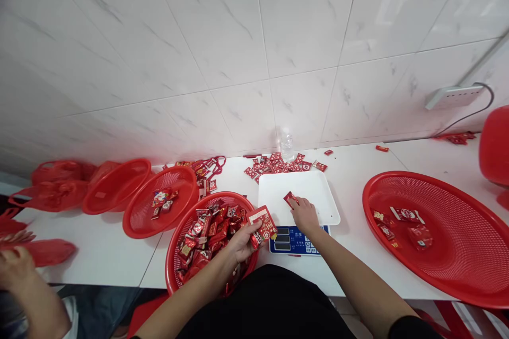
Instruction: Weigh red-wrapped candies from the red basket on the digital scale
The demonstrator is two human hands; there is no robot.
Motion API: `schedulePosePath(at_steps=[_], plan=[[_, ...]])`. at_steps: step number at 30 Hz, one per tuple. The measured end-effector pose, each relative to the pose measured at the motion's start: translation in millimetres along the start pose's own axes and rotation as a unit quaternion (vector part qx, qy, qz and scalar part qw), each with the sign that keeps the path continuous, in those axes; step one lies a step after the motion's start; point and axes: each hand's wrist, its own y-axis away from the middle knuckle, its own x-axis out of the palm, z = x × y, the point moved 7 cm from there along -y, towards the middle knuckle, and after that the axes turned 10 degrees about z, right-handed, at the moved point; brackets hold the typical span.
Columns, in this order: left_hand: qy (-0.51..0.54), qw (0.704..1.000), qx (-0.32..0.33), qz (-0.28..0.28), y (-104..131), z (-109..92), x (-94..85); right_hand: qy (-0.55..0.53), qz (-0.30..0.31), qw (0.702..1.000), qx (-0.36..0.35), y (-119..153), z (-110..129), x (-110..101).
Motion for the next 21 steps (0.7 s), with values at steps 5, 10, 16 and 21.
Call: schedulePosePath(at_steps=[5, 10, 16, 21], plan=[[0.018, 1.0, 0.011, 0.0, 3, 5, -6.7, -0.048, 0.01, 0.999, -0.012, 6, 2, 4], [0.053, 0.998, 0.035, 0.012, 4, 9, -11.2, -0.245, 0.058, 0.965, -0.072, 24, 46, 15], [0.097, 0.993, 0.043, 0.043, 9, 15, -14.1, -0.19, 0.07, 0.967, -0.156, 51, 97, 34], [0.14, 0.984, 0.043, 0.101, 27, 14, -12.9, -0.137, 0.067, 0.969, -0.195, 60, 117, 47]])
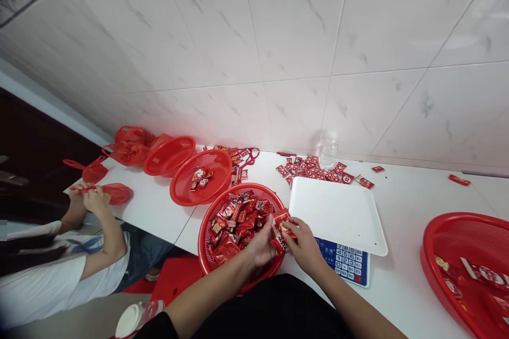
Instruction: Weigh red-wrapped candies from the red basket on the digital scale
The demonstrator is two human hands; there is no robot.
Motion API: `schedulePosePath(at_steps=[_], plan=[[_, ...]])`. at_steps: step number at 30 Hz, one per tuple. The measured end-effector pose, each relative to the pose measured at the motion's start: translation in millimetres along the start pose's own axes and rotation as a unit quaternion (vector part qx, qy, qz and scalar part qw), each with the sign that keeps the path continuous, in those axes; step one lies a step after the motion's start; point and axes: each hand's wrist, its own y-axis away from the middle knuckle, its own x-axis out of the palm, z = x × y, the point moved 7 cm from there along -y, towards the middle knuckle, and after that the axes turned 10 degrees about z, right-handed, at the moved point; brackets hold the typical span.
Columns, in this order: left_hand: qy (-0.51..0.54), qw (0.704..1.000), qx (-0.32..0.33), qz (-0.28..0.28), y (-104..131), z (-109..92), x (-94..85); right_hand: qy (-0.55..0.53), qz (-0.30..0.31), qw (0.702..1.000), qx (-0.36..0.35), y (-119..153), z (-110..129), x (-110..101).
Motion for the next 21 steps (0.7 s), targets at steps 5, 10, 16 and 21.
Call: schedulePosePath(at_steps=[5, 10, 16, 21], plan=[[-0.036, 0.998, 0.052, -0.011, 16, -11, -11.4, 0.022, 0.026, 0.999, -0.032, -1, 24, 17], [-0.047, 0.998, 0.05, -0.011, 30, -21, -28.2, 0.013, 0.036, 0.998, -0.048, -7, 39, 28], [0.01, 0.995, 0.068, -0.068, 62, -63, -55.7, -0.019, 0.045, 0.999, -0.011, -10, 36, 38], [0.064, 0.992, 0.069, -0.085, 87, -96, -82.3, -0.051, 0.041, 0.997, 0.034, 2, 18, 47]])
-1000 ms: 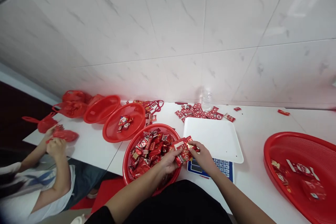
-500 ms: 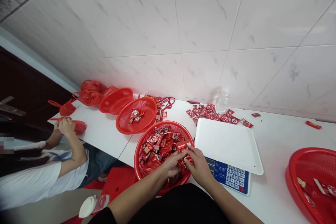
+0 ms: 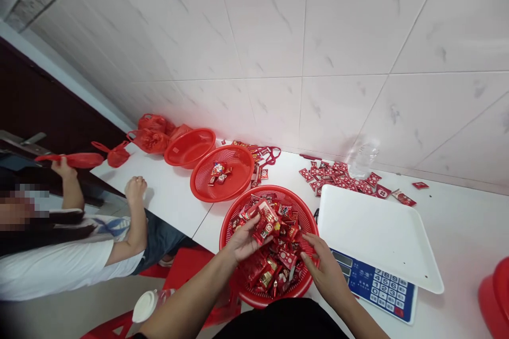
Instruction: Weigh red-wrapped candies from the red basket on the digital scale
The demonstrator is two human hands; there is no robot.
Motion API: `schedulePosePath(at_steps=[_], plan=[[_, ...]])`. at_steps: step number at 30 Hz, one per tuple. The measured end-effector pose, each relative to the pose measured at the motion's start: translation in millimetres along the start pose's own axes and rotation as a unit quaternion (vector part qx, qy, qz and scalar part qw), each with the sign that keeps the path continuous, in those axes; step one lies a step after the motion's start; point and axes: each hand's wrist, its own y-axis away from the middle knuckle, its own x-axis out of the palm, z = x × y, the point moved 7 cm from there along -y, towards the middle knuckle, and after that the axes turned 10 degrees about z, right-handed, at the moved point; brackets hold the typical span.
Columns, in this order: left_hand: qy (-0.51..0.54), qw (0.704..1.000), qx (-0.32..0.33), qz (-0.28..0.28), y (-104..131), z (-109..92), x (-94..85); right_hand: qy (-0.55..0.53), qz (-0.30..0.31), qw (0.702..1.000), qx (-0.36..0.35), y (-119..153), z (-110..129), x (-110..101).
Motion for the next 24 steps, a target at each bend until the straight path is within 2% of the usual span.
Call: schedulePosePath(at_steps=[2, 4, 6, 8, 10, 11, 12, 13, 14, 15, 17, 19, 21, 22, 23, 24], plan=[[0.012, 1.0, 0.015, -0.003, 1, -19, -8.4, -0.008, -0.004, 1.0, 0.018, 5, -6, 1], [0.008, 0.998, 0.06, -0.011, -1, -54, -13.5, -0.018, -0.009, 0.999, 0.035, 9, -9, 0], [-0.002, 0.991, 0.135, -0.019, -3, -110, -13.0, -0.028, -0.019, 0.998, 0.047, 12, -10, -1], [-0.006, 0.971, 0.237, -0.014, -1, -183, -7.4, -0.037, -0.03, 0.997, 0.056, 15, -9, -2], [-0.008, 0.925, 0.379, 0.018, 8, -263, 0.8, -0.042, -0.037, 0.996, 0.062, 17, -7, -2], [-0.006, 0.901, 0.433, 0.015, 13, -296, 0.7, -0.044, -0.038, 0.996, 0.066, 18, -7, -2], [-0.003, 0.888, 0.46, 0.008, 15, -321, -1.3, -0.045, -0.037, 0.996, 0.07, 19, -7, -2], [0.009, 0.883, 0.468, -0.026, 14, -337, -8.2, -0.047, -0.037, 0.995, 0.075, 21, -7, -2], [0.02, 0.885, 0.46, -0.069, 11, -343, -16.9, -0.05, -0.037, 0.995, 0.08, 22, -8, -2], [0.022, 0.891, 0.442, -0.104, 6, -340, -24.4, -0.054, -0.037, 0.994, 0.086, 24, -9, -2], [-0.004, 0.913, 0.383, -0.141, -10, -311, -33.3, -0.063, -0.034, 0.993, 0.092, 27, -12, -2], [-0.079, 0.943, 0.306, -0.109, -32, -260, -29.5, -0.067, -0.032, 0.993, 0.096, 30, -16, -3], [-0.196, 0.955, 0.216, -0.062, -51, -196, -20.5, -0.068, -0.031, 0.992, 0.099, 33, -19, -5], [-0.273, 0.944, 0.179, -0.04, -57, -164, -15.2, -0.069, -0.033, 0.992, 0.099, 34, -20, -7], [-0.364, 0.921, 0.134, -0.015, -62, -131, -9.5, -0.069, -0.035, 0.992, 0.098, 34, -20, -10], [-0.466, 0.879, 0.102, 0.013, -64, -101, -2.9, -0.07, -0.035, 0.992, 0.097, 35, -20, -12]])
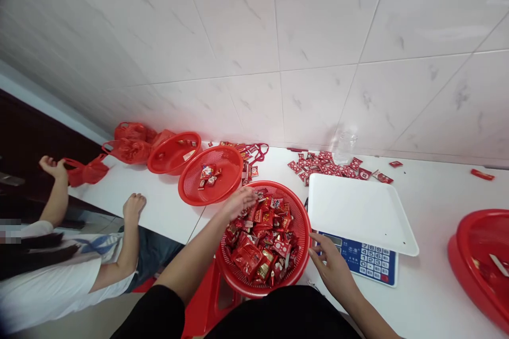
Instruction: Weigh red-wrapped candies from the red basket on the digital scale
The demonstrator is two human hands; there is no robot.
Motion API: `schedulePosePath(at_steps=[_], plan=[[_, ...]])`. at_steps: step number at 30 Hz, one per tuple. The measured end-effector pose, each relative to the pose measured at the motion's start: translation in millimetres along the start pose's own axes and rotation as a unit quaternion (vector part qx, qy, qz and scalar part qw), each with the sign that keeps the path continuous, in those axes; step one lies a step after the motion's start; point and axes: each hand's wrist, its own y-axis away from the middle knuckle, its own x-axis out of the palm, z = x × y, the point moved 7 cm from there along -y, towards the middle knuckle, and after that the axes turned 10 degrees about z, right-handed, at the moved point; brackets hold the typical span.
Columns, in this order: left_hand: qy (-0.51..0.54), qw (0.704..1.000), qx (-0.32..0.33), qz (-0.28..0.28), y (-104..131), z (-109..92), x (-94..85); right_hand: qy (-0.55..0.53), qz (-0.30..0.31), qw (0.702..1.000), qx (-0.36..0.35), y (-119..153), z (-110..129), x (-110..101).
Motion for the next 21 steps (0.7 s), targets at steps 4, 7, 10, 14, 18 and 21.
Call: schedulePosePath(at_steps=[4, 7, 10, 14, 18, 21], plan=[[-0.445, 0.889, 0.021, 0.103, 13, 32, 86.0, 0.004, 0.017, 1.0, -0.004, -1, 2, -3], [-0.614, 0.777, -0.016, 0.138, 11, 56, 122.0, 0.008, 0.028, 1.0, -0.01, -1, 3, -3], [-0.681, 0.724, -0.051, 0.101, -2, 66, 135.9, 0.009, 0.032, 0.999, -0.021, 1, 3, -7], [-0.706, 0.703, -0.055, 0.068, -19, 60, 140.9, 0.021, 0.027, 0.999, -0.016, 3, 1, -19], [-0.697, 0.712, -0.059, 0.062, -29, 47, 132.4, 0.013, 0.021, 1.0, 0.011, 7, -4, -34], [-0.693, 0.716, -0.079, 0.035, -34, 40, 123.0, -0.003, 0.014, 0.999, 0.036, 11, -11, -44]])
